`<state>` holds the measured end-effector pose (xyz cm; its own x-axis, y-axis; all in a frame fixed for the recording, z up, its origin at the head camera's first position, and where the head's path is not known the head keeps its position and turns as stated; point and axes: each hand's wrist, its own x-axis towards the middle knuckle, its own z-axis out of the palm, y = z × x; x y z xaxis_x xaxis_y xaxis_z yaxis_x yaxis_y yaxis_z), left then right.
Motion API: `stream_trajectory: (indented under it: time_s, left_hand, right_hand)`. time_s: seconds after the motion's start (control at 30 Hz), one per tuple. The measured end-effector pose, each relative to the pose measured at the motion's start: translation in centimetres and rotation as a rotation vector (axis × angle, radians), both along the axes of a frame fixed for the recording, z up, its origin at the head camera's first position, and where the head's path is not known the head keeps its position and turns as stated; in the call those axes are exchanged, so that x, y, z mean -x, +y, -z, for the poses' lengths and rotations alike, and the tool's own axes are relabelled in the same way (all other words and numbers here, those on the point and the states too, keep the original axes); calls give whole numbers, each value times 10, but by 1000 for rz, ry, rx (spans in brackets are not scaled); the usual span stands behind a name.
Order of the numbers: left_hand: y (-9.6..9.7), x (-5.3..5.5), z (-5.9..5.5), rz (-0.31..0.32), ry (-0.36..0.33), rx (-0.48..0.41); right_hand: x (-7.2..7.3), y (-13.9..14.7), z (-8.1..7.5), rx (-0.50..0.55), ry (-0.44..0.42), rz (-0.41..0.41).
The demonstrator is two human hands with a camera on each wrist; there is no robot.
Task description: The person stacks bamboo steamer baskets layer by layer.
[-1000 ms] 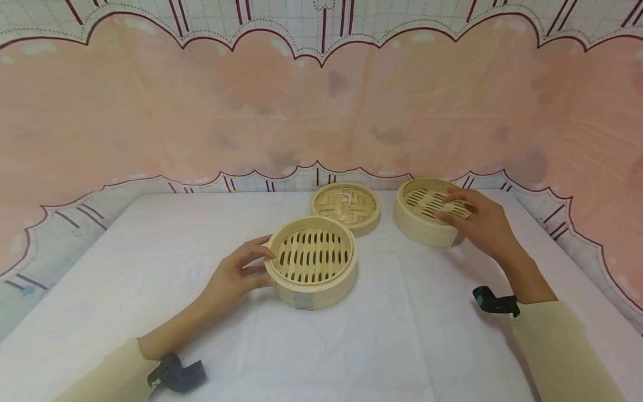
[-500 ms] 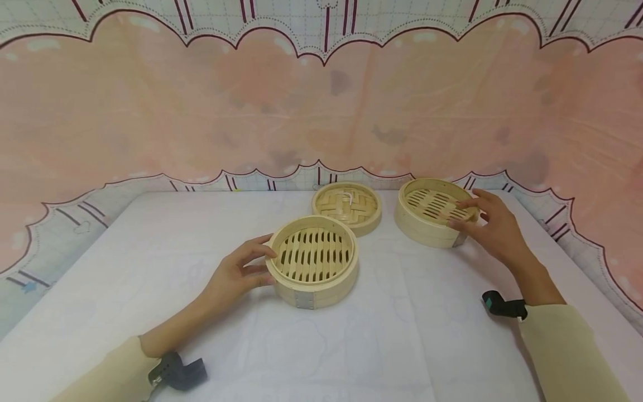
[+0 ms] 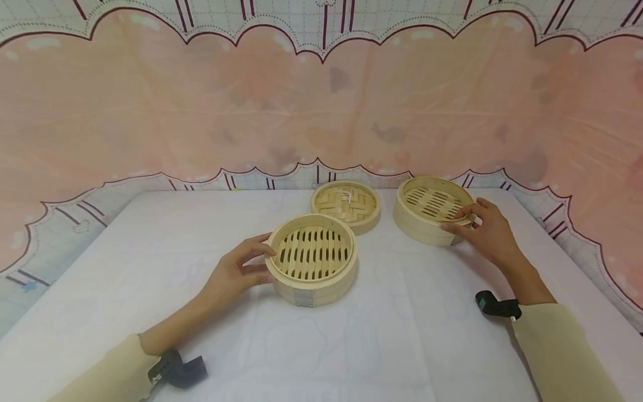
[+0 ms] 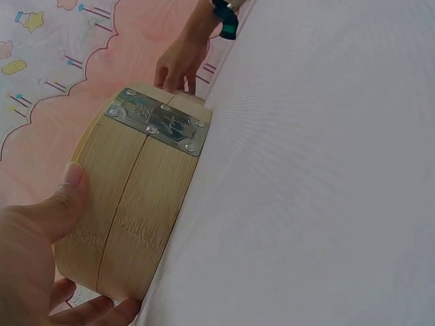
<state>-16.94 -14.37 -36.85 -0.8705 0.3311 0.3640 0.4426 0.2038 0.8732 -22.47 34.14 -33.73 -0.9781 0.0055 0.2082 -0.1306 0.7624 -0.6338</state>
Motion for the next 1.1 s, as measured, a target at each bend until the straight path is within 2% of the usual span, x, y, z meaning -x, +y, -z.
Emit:
stream_trajectory:
  time_s: [0.17,0.33,0.7,0.93,1.1]
  left_hand:
    - [-1,0,1,-2,-5,0]
    - [-1,-1,1,1,-11,-5]
    - [0,2,-1,14,16,-20]
    - [0,1,1,4,-7,-19]
    - [-1,0,1,0,-13,-19]
  right_hand:
    - [-3,-2,4,-14,-5,13]
    - [-3,-5,5,-49,-56,61]
    - [-8,-14,-4,-71,-83,48]
    - [-11,-21,-14,-127,-126,56]
    - [-14,-27,-17,-117,-139,59]
